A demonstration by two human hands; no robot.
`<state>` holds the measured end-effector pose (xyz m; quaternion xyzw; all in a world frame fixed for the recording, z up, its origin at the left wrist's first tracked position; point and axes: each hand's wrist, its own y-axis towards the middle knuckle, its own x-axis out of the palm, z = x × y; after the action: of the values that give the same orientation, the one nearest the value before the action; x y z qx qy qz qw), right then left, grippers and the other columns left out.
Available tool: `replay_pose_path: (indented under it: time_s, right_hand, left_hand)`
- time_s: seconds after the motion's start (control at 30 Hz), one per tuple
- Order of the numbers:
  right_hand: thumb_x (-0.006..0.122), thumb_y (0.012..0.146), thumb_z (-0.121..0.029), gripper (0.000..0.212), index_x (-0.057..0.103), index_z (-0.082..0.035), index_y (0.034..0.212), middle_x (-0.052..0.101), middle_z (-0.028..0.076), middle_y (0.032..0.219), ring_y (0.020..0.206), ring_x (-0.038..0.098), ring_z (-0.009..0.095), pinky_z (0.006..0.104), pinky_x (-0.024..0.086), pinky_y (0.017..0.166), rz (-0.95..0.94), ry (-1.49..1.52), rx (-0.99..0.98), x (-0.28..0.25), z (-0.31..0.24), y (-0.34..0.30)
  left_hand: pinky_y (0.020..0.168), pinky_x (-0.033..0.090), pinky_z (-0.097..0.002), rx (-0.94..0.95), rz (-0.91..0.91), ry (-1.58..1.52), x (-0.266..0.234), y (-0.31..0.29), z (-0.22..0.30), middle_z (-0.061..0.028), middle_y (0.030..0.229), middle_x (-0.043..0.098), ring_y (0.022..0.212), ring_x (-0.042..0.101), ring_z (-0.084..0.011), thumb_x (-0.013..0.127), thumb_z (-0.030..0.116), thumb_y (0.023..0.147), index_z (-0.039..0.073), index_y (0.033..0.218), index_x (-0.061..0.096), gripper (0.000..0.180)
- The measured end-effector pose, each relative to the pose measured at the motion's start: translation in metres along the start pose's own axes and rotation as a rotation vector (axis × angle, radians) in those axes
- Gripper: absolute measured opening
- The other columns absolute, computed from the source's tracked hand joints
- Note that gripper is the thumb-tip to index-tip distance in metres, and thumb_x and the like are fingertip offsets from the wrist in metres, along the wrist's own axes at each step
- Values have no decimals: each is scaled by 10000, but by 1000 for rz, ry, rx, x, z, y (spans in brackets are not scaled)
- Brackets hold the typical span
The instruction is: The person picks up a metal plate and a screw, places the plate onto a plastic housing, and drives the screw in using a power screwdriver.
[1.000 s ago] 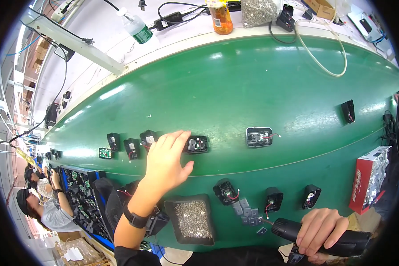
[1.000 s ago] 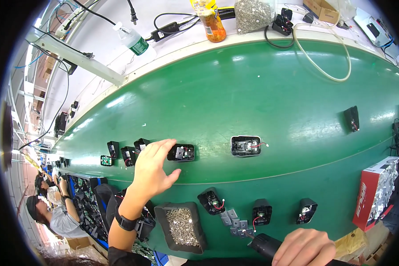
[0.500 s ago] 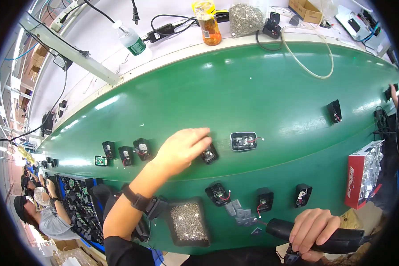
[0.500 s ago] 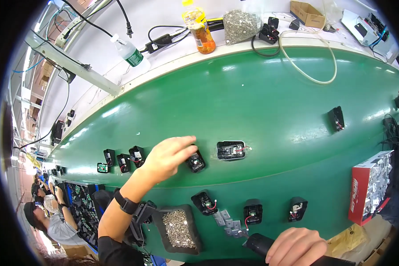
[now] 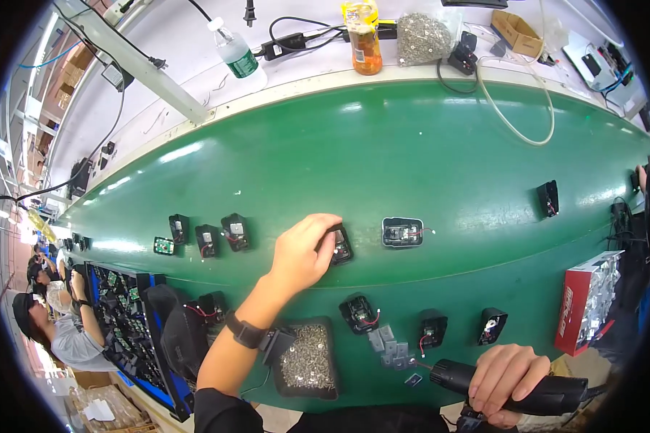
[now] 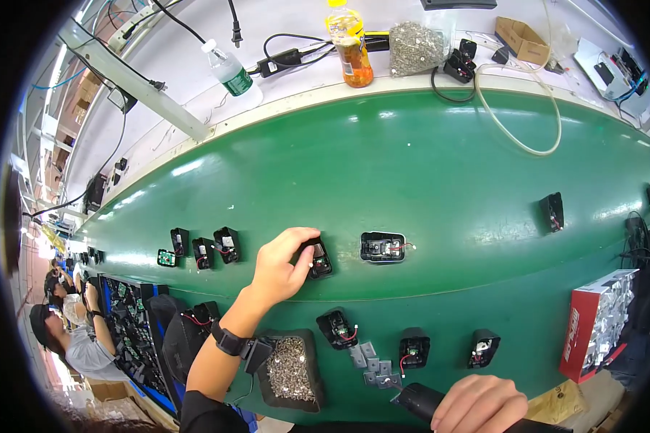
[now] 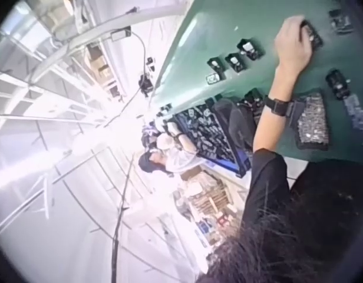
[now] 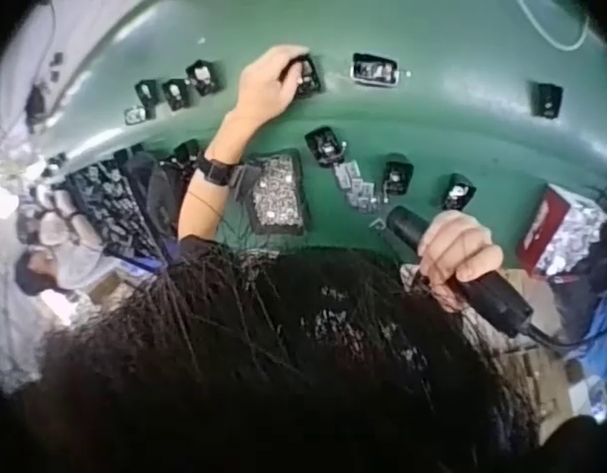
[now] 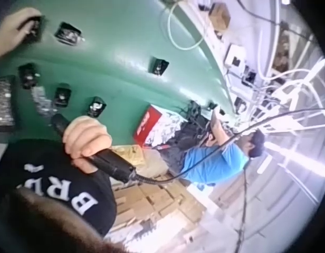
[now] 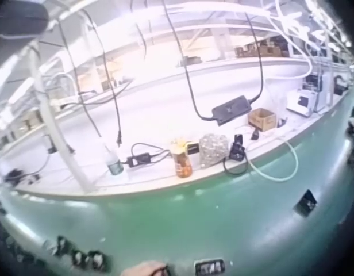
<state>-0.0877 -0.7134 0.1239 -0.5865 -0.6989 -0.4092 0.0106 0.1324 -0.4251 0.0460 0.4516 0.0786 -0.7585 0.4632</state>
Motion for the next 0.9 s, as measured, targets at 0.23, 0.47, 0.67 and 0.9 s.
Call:
replay_pose_path:
  time_s: [0.23, 0.47, 0.67, 0.9]
  right_hand:
    - [790, 730, 80, 491, 529, -35, 1129, 737, 107, 794, 680, 740, 244, 350, 624, 683, -16, -8, 13, 0, -1, 4]
    - [785, 711, 81, 485, 529, -41, 1105, 736, 109, 798, 677, 739, 250, 356, 621, 677, -15, -48, 54, 8, -6, 14]
    - [774, 700, 87, 486, 530, -45, 1099, 734, 103, 792, 670, 736, 246, 346, 615, 667, -45, -39, 47, 10, -5, 21]
    - [777, 703, 77, 481, 534, -58, 1095, 729, 78, 774, 664, 732, 217, 329, 604, 639, -83, -98, 54, 4, -8, 49]
  left_hand:
    - [797, 579, -355, -153, 6, -110, 0, -3, -1, -145, 1093, 742, 939, 737, -253, 715, 29, 870, 14, 1172, 696, 303]
    - [742, 560, -322, -268, 70, -152, 12, 1, 7, -123, 999, 750, 857, 718, -199, 758, 67, 832, 29, 1094, 718, 268]
    - [714, 538, -297, -577, -12, -297, 13, 12, 10, -84, 926, 717, 854, 677, -146, 763, 81, 817, 5, 1025, 690, 233]
    - [980, 499, -419, -313, -85, -250, -3, 2, 34, -170, 1350, 577, 1254, 555, -317, 816, 177, 755, 46, 1401, 523, 721]
